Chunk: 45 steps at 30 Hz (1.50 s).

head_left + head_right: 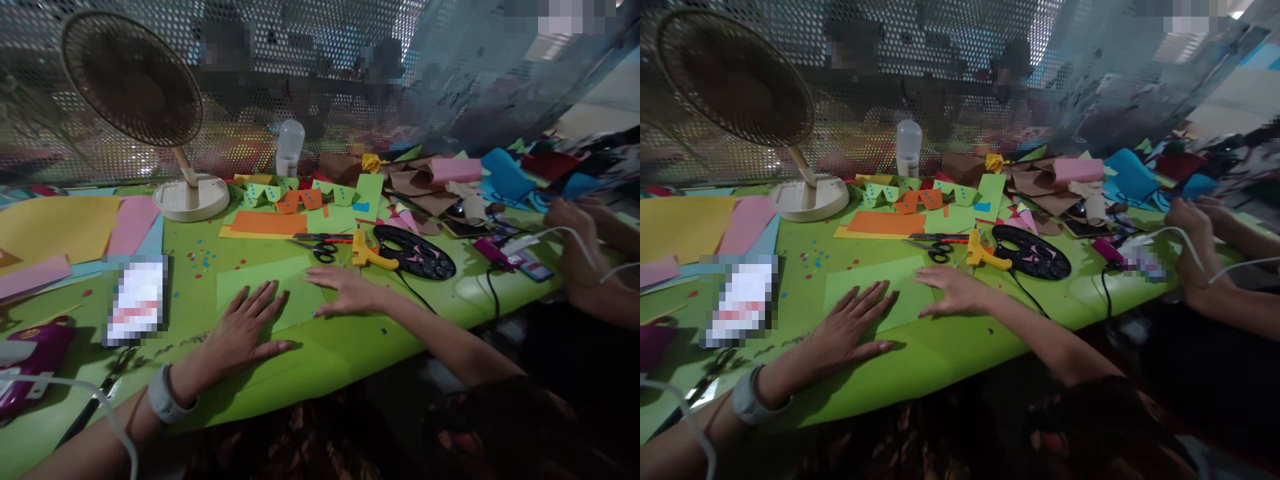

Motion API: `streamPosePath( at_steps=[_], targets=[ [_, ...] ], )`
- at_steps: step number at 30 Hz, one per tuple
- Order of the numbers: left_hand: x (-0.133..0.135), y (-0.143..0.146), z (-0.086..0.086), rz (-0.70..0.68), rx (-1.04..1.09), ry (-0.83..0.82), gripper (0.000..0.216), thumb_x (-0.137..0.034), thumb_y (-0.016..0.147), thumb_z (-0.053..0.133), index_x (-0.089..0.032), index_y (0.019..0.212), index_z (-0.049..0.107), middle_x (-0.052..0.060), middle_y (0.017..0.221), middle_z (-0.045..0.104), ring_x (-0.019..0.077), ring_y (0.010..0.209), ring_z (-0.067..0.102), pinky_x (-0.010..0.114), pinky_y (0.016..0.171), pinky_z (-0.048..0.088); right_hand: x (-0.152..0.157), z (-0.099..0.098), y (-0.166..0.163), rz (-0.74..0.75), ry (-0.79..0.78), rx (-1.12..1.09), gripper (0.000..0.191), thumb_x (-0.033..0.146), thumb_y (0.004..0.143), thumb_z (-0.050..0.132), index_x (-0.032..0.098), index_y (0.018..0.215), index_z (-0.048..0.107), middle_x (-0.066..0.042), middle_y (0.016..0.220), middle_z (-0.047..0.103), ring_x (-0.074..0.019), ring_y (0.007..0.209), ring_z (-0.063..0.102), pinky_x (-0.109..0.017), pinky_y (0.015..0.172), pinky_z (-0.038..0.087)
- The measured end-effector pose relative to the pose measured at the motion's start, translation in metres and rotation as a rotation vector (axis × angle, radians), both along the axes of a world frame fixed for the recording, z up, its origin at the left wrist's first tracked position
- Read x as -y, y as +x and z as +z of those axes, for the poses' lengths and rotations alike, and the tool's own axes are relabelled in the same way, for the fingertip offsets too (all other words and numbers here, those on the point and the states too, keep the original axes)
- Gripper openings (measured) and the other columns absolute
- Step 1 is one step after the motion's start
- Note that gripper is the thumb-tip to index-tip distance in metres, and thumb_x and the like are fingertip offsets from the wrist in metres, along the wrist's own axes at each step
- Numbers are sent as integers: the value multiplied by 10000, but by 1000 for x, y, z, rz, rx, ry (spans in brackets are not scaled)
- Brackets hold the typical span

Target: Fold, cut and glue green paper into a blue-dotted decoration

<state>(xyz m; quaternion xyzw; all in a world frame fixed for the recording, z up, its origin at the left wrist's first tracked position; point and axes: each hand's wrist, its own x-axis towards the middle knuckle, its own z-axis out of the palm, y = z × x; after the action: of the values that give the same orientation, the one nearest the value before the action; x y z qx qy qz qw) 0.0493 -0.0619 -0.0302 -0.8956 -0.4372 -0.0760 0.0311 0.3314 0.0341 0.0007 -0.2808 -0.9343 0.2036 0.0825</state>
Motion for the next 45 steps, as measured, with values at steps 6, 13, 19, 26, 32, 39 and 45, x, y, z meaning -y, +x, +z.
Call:
streamPosePath(
  at_steps=[6, 13, 19, 26, 32, 39, 45],
  targets=[
    [1, 1, 3, 33, 19, -26, 907, -753, 883, 377, -242, 1589, 125, 118, 1627, 228, 308, 1496, 217, 480, 1212, 77, 38, -6, 8, 64, 61, 77, 828, 624, 932, 481, 107, 1546, 278, -149, 1603, 272, -253, 1507, 202, -495, 1234, 142],
    [6, 33, 19, -60, 24, -78, 963, -829, 825, 344, -255, 1582, 184, 96, 1638, 209, 309, 1507, 179, 498, 1222, 17, 30, -16, 27, 76, 4, 33, 641, 205, 937, 375, 164, 1563, 244, -95, 1609, 266, -203, 1510, 182, -527, 1230, 129],
    [9, 63, 15, -106, 22, -145, 992, -858, 802, 316, -193, 1538, 332, 152, 1607, 282, 348, 1489, 226, 530, 1210, 89, 34, -17, 25, 23, 47, 57, 761, 153, 879, 384, 100, 1582, 98, -120, 1624, 198, -225, 1506, 204, -517, 1233, 170],
    [0, 36, 11, 8, 18, -132, 979, -862, 795, 334, -234, 1546, 317, 124, 1597, 322, 337, 1484, 245, 540, 1212, 83, 41, -20, 22, 55, 199, 169, 686, 184, 884, 403, 113, 1553, 267, -123, 1608, 256, -248, 1495, 240, -545, 1221, 173],
    [-36, -53, 23, 508, -1, -113, 903, -800, 874, 248, -196, 1541, 323, 173, 1572, 358, 405, 1464, 258, 642, 1161, 151, 41, -18, 21, 47, 207, 147, 630, 228, 917, 403, 124, 1534, 330, -124, 1590, 301, -262, 1480, 282, -544, 1210, 211],
    [-26, -51, 23, 409, 9, -66, 887, -724, 941, 221, -112, 1578, 141, 179, 1650, 110, 347, 1515, 83, 537, 1207, 68, 39, -22, 24, 59, 240, 89, 580, 313, 973, 448, 164, 1525, 352, -112, 1566, 354, -267, 1464, 318, -557, 1197, 250],
    [5, -15, 13, 60, -1, -150, 914, -759, 877, 380, -244, 1589, 129, 99, 1649, 142, 293, 1510, 166, 457, 1225, 86, 38, -24, 25, 117, 307, -2, 464, 410, 998, 487, 185, 1400, 540, -106, 1412, 559, -250, 1352, 496, -540, 1189, 296]
  ],
)
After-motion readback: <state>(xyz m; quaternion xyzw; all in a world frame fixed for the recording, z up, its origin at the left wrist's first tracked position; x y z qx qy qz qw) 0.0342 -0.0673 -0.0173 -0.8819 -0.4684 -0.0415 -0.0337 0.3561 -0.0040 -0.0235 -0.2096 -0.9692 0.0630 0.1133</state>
